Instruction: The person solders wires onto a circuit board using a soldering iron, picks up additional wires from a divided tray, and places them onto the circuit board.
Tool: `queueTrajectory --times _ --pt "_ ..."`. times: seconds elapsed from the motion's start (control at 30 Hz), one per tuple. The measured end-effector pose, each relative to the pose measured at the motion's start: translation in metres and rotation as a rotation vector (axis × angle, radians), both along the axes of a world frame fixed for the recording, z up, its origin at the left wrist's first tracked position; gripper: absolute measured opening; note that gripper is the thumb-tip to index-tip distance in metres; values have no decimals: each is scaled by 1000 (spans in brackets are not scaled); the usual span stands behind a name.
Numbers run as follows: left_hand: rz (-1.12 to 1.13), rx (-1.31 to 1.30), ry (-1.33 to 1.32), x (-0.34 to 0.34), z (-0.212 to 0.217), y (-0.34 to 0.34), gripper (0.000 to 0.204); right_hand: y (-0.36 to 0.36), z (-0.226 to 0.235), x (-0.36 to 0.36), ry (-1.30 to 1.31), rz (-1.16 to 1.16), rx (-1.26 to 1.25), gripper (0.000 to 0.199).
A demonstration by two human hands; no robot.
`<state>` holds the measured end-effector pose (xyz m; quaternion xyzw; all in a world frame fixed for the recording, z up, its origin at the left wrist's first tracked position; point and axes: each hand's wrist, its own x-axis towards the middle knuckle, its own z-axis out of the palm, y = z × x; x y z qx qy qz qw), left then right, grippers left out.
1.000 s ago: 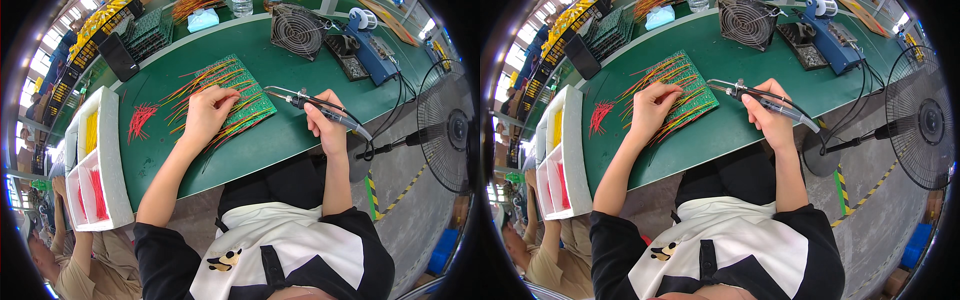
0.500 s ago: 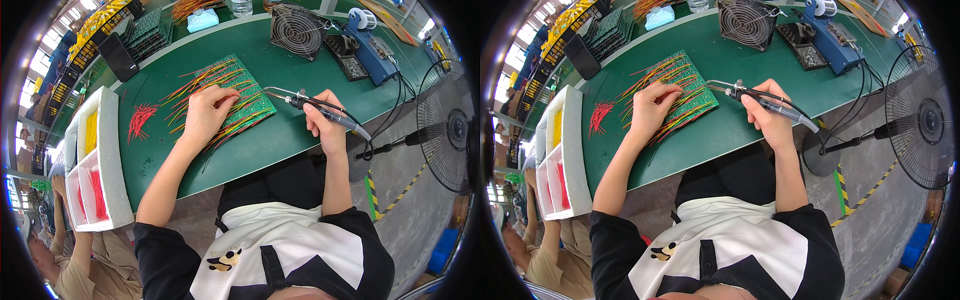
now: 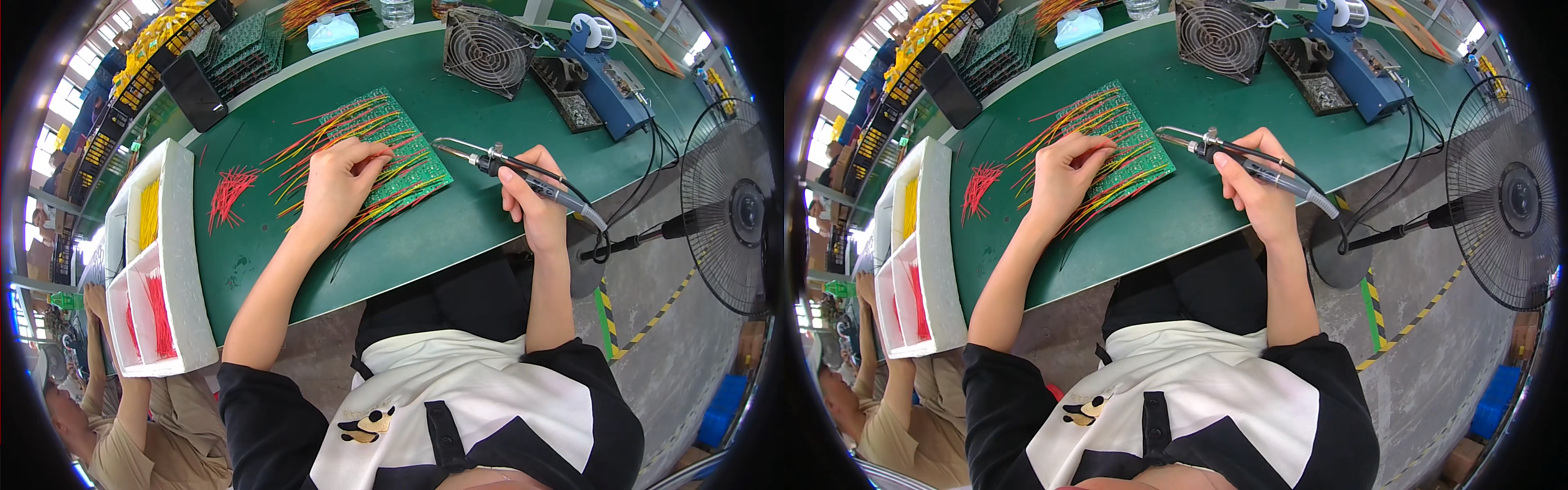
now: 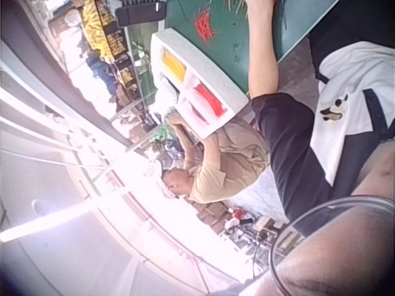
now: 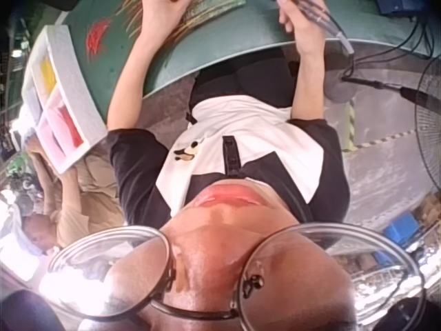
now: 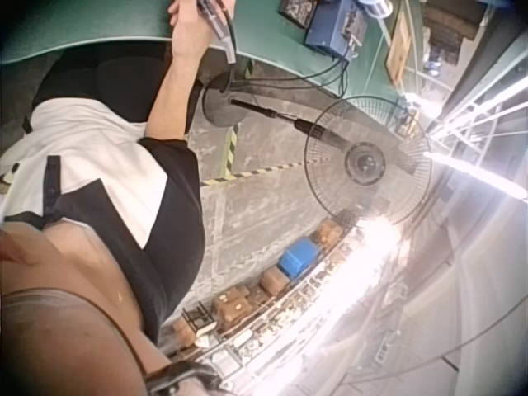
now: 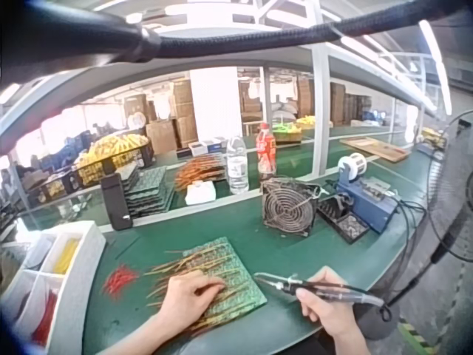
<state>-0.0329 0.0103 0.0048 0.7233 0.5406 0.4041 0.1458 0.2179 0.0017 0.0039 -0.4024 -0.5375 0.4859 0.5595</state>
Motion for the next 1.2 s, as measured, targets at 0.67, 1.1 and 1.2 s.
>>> queueTrajectory --times 0.67,1.1,1.2 --pt "-65 325 214 6 23 -30 13 2 -7 3 88 -64 43 17" --pt "-125 136 427 0 8 -28 27 3 -10 -6 21 -194 191 20" --pt "-119 152 378 1 17 -28 22 1 -10 -1 52 -277 117 19"
